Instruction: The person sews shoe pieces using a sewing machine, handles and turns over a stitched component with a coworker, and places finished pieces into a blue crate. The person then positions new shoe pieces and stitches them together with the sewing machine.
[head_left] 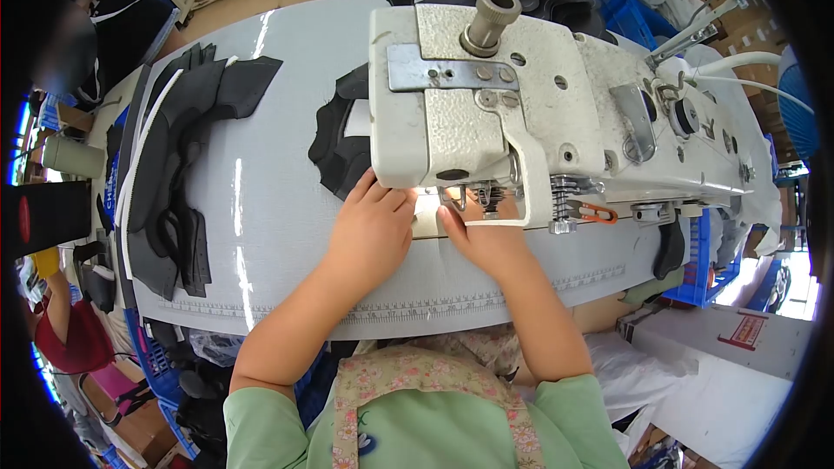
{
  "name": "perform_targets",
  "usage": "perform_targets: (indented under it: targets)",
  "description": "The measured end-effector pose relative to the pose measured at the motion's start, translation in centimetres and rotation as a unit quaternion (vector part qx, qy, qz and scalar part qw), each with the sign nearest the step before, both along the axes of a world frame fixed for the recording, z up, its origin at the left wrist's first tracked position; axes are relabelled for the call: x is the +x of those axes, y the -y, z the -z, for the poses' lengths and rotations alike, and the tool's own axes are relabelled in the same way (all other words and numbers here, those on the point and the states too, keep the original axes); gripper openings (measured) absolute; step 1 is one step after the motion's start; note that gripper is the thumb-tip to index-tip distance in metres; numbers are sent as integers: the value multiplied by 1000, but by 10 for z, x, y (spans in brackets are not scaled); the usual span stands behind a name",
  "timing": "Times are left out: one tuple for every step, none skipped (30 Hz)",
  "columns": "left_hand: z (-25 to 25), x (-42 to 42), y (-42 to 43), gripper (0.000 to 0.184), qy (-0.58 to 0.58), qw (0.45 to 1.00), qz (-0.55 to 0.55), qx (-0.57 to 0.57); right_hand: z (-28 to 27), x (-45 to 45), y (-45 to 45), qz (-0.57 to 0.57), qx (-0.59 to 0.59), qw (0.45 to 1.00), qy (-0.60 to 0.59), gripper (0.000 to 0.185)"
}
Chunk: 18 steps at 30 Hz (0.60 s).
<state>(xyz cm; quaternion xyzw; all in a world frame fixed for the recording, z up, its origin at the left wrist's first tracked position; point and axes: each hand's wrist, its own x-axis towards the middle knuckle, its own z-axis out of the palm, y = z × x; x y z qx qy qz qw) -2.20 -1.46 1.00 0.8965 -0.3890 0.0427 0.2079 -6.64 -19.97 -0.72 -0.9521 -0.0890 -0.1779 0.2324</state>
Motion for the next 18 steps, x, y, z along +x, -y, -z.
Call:
perform_targets:
  targets:
    - [1,0,-1,33,-14,1000,2,0,1,0,0,-1,-1,1000,2,13]
    - [2,0,-2,39,-28,1000,4,1,4,0,0,-5,-13,1000,24,13]
    - [1,0,-3,39,-24,1000,3,0,6,-1,0,-10,-25,999,46,14]
    - [-1,-1,-4,51,-32,999,-40,9,6,-2,1,-11,-27,998,53,14]
    - [-4,1,-4,63,-37,996,-83,16,5,-4,1,-8,-45,999,6,14]
    - [-8,5,-7,63,-27,996,-81,11,5,-4,1,-4,-62,997,-39,15]
    - [-11,10,-11,76,-71,990,-117,44,6,-3,1,-13,-4,999,-38,20]
    - [-15,16,-15,90,-111,979,-152,75,15,-4,2,-9,-10,1000,-23,20]
    - [-13,23,-17,101,-149,974,-143,93,28,-5,4,-15,-45,999,-19,22]
    - [-17,27,-16,101,-127,978,-141,85,31,-5,6,-20,-78,997,-12,25]
    - [-21,30,-16,101,-152,972,-137,117,22,-6,6,-14,-77,997,-9,26]
    - [-26,33,-17,102,-178,963,-133,151,11,-9,5,-8,-75,997,-8,27]
    - [-31,33,-21,102,-157,968,-133,145,3,-10,6,-8,-45,998,-51,26]
    - [-33,33,-26,99,-116,974,-140,138,-4,-12,9,-9,-14,995,-96,26]
    - [-37,38,-31,97,-79,978,-146,131,-10,-16,12,-5,-17,996,-82,26]
    - [-50,43,-39,97,-67,979,-143,126,-15,-20,17,-35,-21,997,-60,27]
    - [-69,46,-51,93,-57,979,-155,122,-19,-23,23,-66,-25,997,-40,29]
    - [-80,54,-64,89,-48,978,-167,118,-23,-25,30,-63,-28,997,-31,29]
